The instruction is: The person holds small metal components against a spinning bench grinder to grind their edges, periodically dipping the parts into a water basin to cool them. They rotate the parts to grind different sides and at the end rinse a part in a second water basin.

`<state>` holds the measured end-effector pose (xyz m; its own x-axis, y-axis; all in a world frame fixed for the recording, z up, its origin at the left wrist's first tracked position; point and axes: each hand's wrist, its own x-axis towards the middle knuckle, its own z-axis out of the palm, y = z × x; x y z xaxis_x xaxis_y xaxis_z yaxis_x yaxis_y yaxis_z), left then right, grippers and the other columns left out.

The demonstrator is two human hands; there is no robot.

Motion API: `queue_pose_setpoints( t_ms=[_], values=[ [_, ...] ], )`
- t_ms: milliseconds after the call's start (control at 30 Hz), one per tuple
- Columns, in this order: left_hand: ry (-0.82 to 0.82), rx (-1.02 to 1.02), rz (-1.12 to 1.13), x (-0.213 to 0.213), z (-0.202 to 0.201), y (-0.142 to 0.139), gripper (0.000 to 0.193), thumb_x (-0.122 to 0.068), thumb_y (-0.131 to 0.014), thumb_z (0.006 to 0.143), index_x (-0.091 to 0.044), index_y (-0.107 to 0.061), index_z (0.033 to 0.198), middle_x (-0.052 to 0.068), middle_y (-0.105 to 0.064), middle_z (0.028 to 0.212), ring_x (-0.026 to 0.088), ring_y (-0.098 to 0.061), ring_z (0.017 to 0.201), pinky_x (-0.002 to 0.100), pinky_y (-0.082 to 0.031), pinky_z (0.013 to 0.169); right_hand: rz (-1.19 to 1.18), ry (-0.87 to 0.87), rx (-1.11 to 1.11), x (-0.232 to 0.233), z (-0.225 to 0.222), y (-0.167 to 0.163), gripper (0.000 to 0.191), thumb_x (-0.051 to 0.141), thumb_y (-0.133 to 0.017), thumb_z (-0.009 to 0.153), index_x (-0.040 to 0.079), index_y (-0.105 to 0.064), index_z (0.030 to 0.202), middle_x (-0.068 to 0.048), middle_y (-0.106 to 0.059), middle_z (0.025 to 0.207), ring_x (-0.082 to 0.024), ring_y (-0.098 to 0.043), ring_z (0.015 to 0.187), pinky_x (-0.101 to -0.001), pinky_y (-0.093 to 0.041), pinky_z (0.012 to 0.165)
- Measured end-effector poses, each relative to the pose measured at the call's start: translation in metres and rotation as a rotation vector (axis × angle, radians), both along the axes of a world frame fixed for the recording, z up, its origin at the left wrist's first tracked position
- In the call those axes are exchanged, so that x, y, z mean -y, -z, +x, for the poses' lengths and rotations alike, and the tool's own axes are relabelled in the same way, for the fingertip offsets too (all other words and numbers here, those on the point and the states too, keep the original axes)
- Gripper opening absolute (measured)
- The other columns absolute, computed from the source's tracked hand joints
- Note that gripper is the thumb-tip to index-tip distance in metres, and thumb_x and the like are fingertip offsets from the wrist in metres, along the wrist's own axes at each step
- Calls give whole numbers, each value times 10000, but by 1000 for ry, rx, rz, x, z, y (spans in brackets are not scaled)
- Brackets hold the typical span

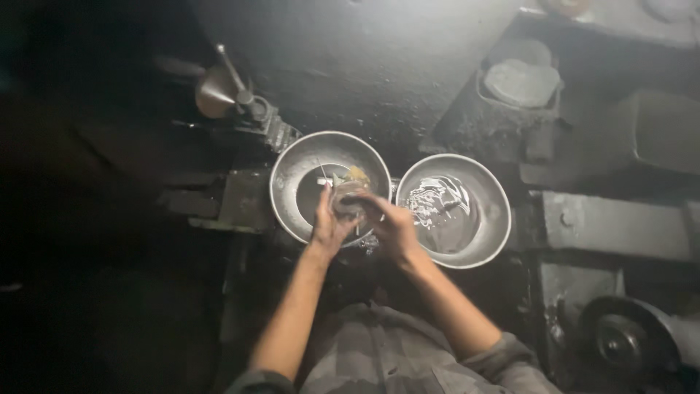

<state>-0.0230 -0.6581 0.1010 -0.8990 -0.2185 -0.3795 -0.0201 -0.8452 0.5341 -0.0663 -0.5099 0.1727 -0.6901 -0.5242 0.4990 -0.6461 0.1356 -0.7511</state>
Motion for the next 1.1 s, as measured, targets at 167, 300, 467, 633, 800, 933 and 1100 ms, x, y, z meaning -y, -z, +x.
queue_pose_setpoints(
  t_ms=[167,300,467,633,800,933,1100],
  values=[
    [-166,307,-140,51,-15,2,336,-520,-551,951,-236,-645,1105,-3,-709,953,186,-684,885,389,-497,731,292,131,342,26,-9,18,328,62,-621,989,107,-617,1314,-178,-753,1151,-310,-720,1112,-407,-582,887],
    [-120,229,-164,75,-8,-9,316,-454,-574,990,-165,-652,1090,52,-706,938,202,-674,822,406,-551,682,824,-66,-236,24,-34,53,481,6,-661,779,130,-664,1243,-271,-618,1295,-432,-544,1229,-473,-499,948],
    [-101,63,-36,78,-8,-25,342,-408,-537,1020,-88,-644,1082,145,-725,932,256,-719,862,433,-605,773,174,-228,556,25,-52,63,264,16,-557,1026,97,-664,1253,-197,-696,1319,-325,-655,1251,-395,-473,1055],
    [-61,98,-108,64,-21,-23,315,-380,-552,1009,-117,-658,1148,81,-731,995,206,-718,911,403,-588,820,-179,36,613,10,-78,32,233,-51,-492,941,57,-633,1092,-130,-745,1155,-240,-703,1101,-369,-554,996],
    [39,77,17,21,-57,-10,417,-486,-526,985,-117,-668,1117,63,-731,976,214,-703,851,441,-567,767,-122,-241,589,-2,-110,-6,218,-107,-443,946,4,-609,1033,-147,-754,1113,-235,-721,1092,-389,-569,1017],
    [70,93,-8,-3,-76,-7,597,-630,-481,968,-99,-711,1114,84,-730,967,201,-690,826,418,-564,769,-203,-156,539,-11,-124,-12,280,-134,-375,918,19,-575,1041,-147,-750,1106,-231,-720,1103,-394,-564,1037],
    [137,175,46,-10,-73,-2,716,-734,-412,905,-101,-715,1049,71,-733,918,209,-695,773,411,-522,680,-146,-228,584,-20,-119,0,301,-172,-394,894,15,-585,1034,-147,-738,1129,-232,-687,1118,-388,-534,1024]
  ],
)
